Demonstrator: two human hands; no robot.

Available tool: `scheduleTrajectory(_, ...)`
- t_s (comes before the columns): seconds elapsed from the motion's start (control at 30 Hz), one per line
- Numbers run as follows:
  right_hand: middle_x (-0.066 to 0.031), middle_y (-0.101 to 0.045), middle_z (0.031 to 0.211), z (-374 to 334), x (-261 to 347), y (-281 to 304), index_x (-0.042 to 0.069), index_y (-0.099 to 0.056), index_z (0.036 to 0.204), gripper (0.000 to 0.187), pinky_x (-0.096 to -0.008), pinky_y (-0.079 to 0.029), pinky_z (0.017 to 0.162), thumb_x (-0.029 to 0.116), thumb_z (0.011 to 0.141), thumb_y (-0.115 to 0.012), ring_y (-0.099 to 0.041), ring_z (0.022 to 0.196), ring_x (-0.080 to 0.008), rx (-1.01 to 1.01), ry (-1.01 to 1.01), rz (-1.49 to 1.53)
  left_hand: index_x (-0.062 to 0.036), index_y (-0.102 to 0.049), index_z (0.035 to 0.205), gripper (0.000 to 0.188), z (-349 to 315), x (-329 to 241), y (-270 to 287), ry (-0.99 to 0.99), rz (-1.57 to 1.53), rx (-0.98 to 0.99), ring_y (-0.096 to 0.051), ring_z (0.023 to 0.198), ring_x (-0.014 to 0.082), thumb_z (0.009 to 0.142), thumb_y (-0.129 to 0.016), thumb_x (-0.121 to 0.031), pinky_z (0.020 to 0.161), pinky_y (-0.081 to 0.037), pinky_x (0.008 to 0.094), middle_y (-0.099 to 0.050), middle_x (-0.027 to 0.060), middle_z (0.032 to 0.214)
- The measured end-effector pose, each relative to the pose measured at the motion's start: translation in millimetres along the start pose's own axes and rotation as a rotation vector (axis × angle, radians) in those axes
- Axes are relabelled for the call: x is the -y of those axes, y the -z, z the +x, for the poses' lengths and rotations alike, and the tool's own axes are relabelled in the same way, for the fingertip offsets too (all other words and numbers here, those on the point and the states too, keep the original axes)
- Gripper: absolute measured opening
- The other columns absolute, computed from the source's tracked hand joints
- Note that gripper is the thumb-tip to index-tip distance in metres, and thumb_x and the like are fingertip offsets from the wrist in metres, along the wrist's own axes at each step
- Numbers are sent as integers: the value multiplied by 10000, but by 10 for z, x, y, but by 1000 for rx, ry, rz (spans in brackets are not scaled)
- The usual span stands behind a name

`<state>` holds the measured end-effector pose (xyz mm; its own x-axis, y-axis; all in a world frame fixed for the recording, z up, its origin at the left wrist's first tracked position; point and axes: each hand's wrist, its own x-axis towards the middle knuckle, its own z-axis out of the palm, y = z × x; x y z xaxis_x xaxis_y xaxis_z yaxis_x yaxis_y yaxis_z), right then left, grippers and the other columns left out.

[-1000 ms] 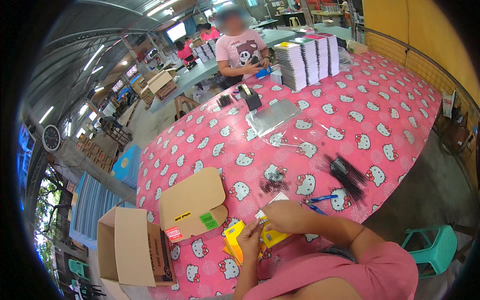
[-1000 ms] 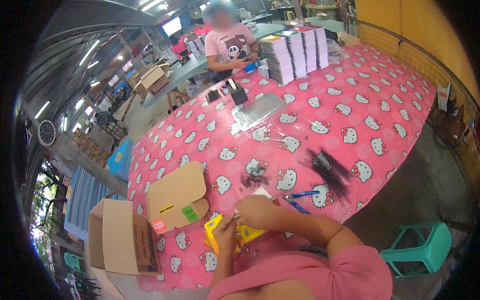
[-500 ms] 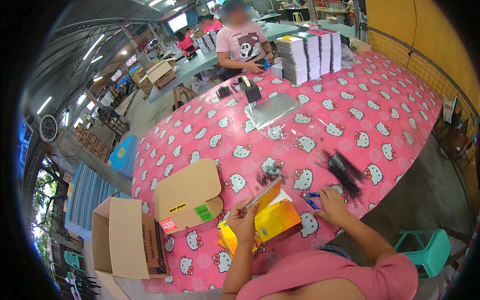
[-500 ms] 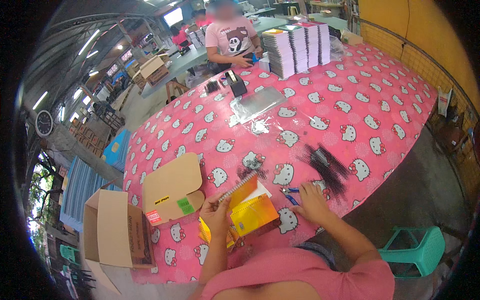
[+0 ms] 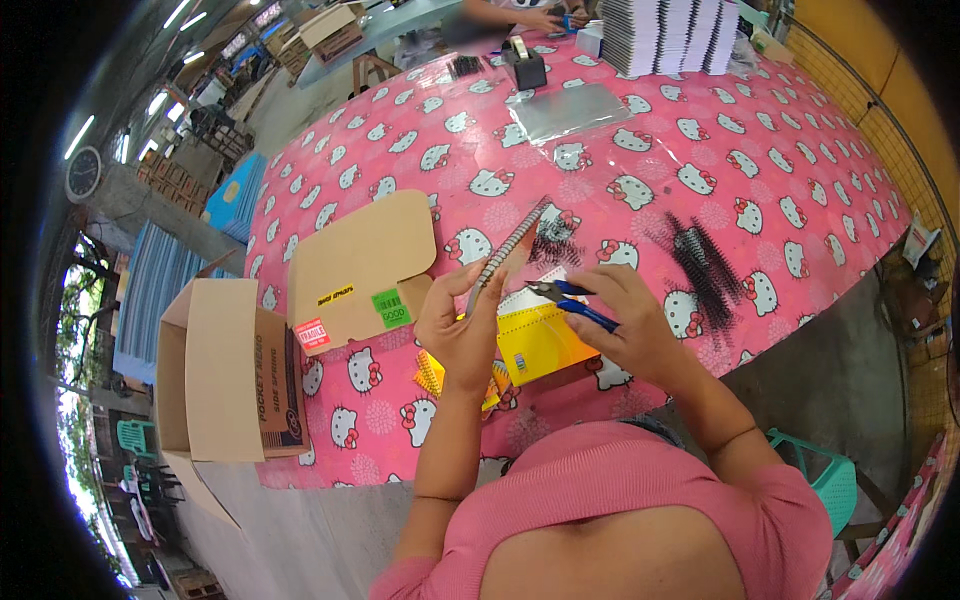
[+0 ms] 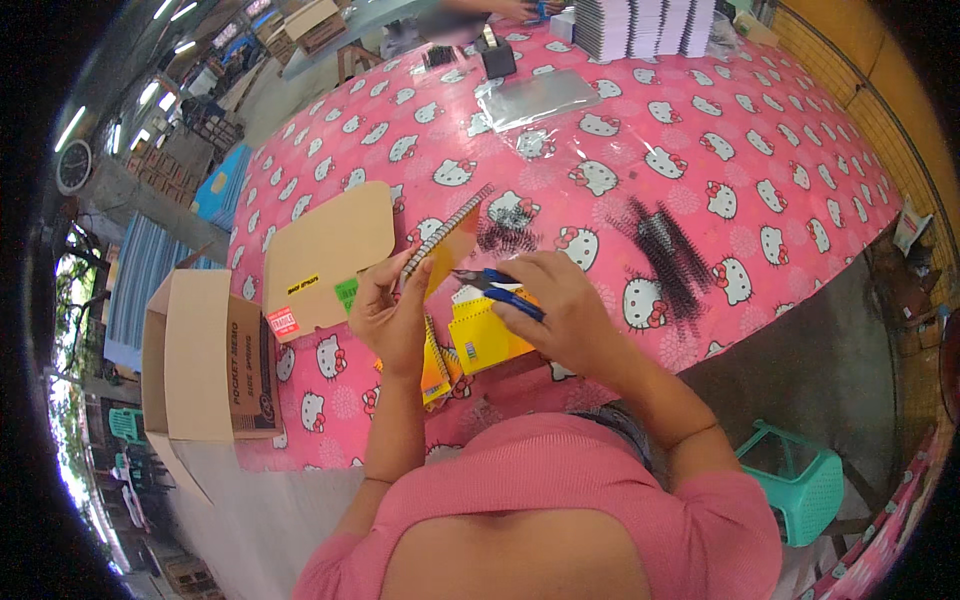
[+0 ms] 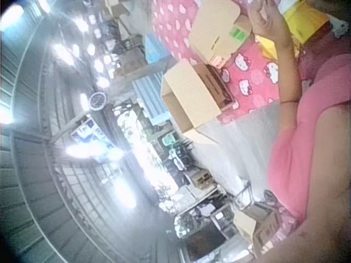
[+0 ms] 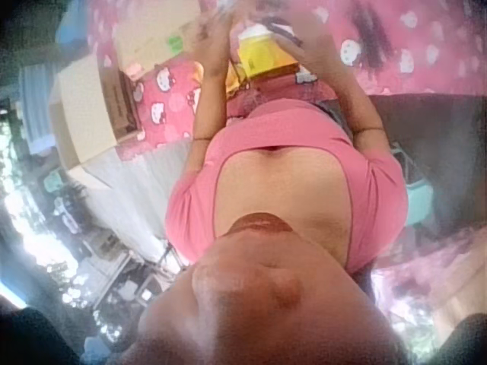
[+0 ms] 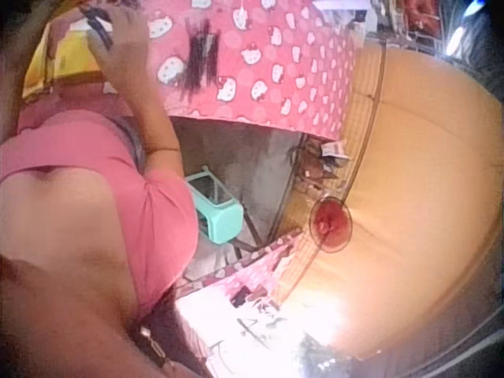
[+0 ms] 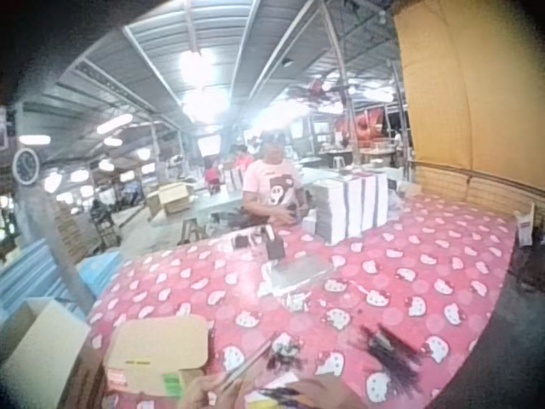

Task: The person places small yellow books onto a table, cuts the ends of plastic binders with shears, and packs them into a cardboard box.

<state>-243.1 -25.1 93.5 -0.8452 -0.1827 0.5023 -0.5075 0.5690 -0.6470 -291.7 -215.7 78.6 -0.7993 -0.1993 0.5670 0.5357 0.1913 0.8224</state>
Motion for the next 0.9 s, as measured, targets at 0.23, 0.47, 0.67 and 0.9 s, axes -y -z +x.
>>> scheduleTrajectory(0.23,-157,-543,1052,161,181,-5,27,-543,1119,389,-429,-388,860,238,801,-620,-507,973,-326,-41,160,-20,20,-635,891,201,8,-108,22,-214,100,-9,-610,813,163,711,-701,81,727,-485,259,-647,111,889)
scheduleTrajectory(0.47,-149,-559,977,253,196,18,14,-562,1085,387,-418,-416,809,249,789,-639,-535,919,-315,-19,197,-57,26,-625,862,187,33,-211,7,-296,192,37,-587,794,175,703,-655,123,738,-468,279,-644,111,847)
scheduleTrajectory(0.67,-106,-638,1000,342,7,186,-17,-609,1038,331,-255,-496,717,282,917,-534,-611,863,-138,687,-716,1036,3,-622,829,218,23,-138,38,-469,193,81,-636,803,265,660,-669,132,738,-512,344,-654,142,853)
scheduleTrajectory(0.9,7,-545,794,-199,-322,-198,41,-578,1062,448,-232,-421,612,438,855,-599,-507,731,-78,380,-518,757,-27,-592,793,170,-53,-14,56,-473,292,24,-625,756,255,703,-675,92,702,-501,343,-644,122,802)
